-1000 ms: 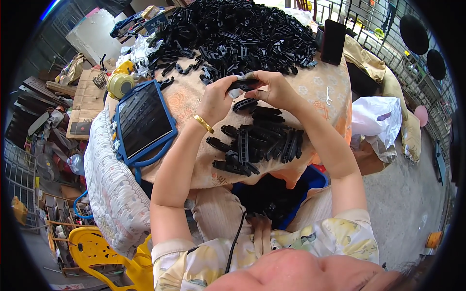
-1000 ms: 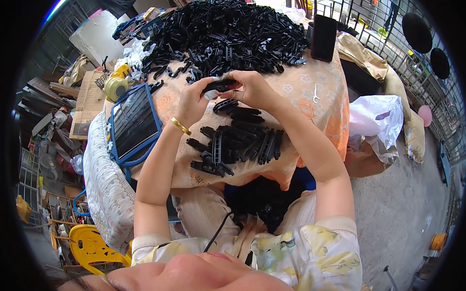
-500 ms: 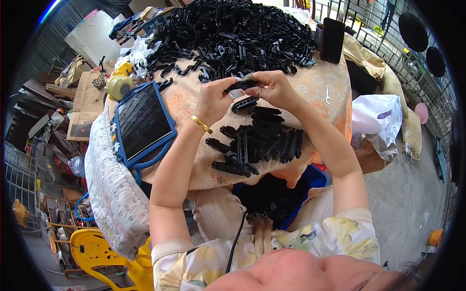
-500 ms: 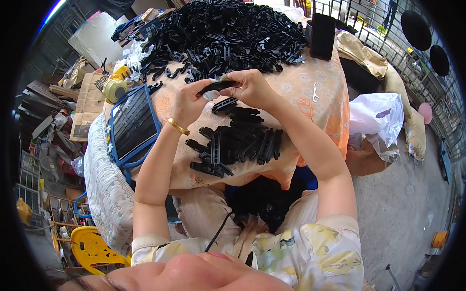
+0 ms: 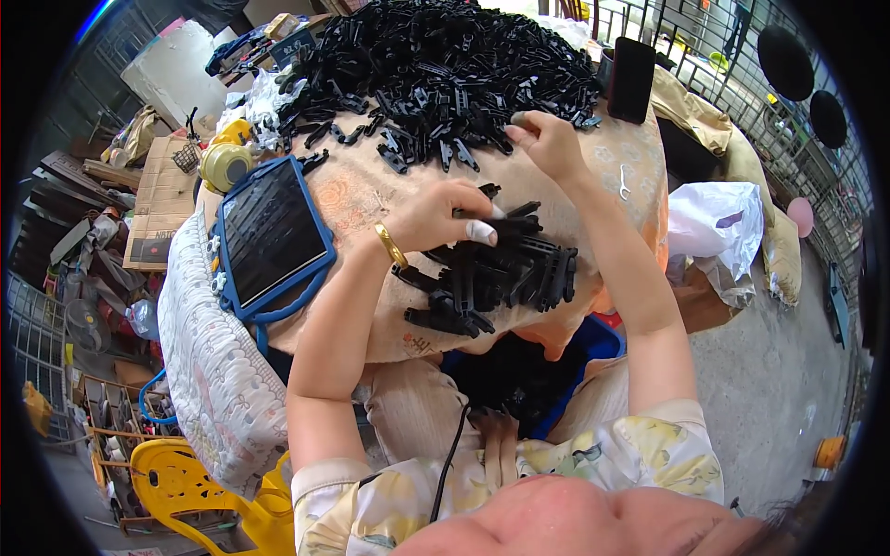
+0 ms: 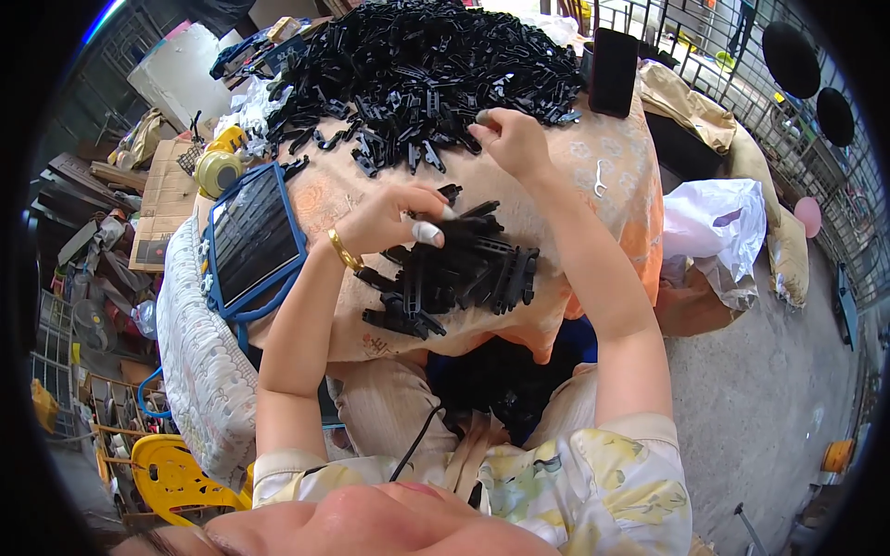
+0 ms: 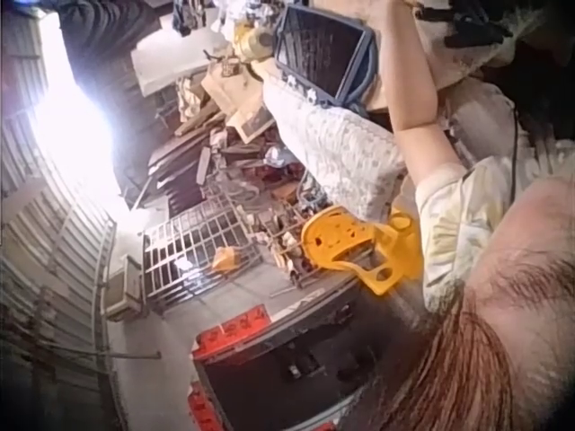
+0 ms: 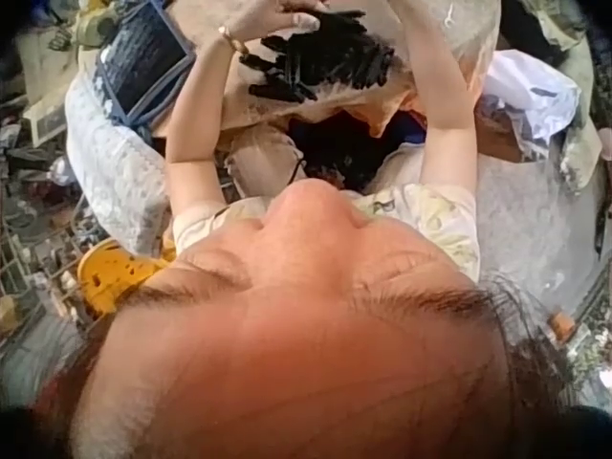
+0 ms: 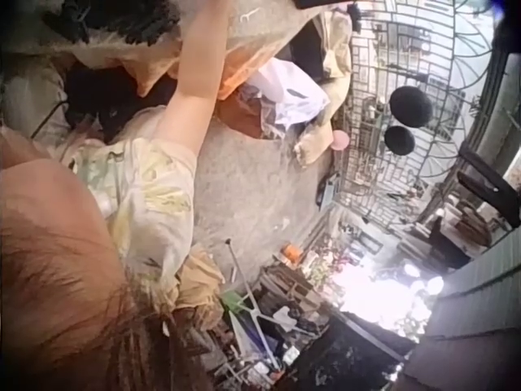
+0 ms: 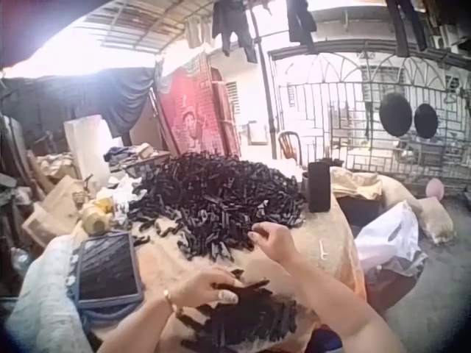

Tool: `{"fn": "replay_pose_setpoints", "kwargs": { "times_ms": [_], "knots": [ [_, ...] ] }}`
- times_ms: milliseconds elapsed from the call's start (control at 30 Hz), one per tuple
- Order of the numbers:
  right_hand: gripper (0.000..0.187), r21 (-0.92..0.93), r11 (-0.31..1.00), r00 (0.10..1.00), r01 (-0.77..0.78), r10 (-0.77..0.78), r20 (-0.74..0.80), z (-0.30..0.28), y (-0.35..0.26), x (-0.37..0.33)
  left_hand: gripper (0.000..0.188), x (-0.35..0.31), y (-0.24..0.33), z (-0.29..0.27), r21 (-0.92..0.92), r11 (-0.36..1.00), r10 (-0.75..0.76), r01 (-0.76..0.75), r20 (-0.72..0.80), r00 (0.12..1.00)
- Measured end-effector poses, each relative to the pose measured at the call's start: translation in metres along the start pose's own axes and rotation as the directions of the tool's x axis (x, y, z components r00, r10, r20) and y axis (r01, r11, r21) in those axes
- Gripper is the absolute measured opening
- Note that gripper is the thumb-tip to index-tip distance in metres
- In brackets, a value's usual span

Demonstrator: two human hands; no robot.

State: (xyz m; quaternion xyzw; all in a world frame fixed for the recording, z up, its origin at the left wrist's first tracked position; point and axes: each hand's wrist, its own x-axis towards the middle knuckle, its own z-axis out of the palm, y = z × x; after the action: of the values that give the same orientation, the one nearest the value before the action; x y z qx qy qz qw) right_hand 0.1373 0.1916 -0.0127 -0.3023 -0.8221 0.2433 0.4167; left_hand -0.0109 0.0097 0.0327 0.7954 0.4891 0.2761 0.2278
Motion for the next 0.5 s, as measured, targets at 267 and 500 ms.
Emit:
{"fn": "replay_pose_setpoints", "kwargs": {
  "times_ms": [267,500],
  "knots": [
    [0.030,-0.411,0.893,0.968,0.183,-0.091,0.234,0.018,-0.010,-0.005,0.019,0.026,-0.036,-0.008,-0.116,0.945,-0.326,0.307,-0.437,0.839],
    [0.021,-0.482,0.847,0.965,0.224,-0.122,0.233,0.016,-0.016,-0.013,0.023,0.056,-0.059,-0.004,0.750,0.645,0.072,0.148,-0.252,0.965]
  ]
}}
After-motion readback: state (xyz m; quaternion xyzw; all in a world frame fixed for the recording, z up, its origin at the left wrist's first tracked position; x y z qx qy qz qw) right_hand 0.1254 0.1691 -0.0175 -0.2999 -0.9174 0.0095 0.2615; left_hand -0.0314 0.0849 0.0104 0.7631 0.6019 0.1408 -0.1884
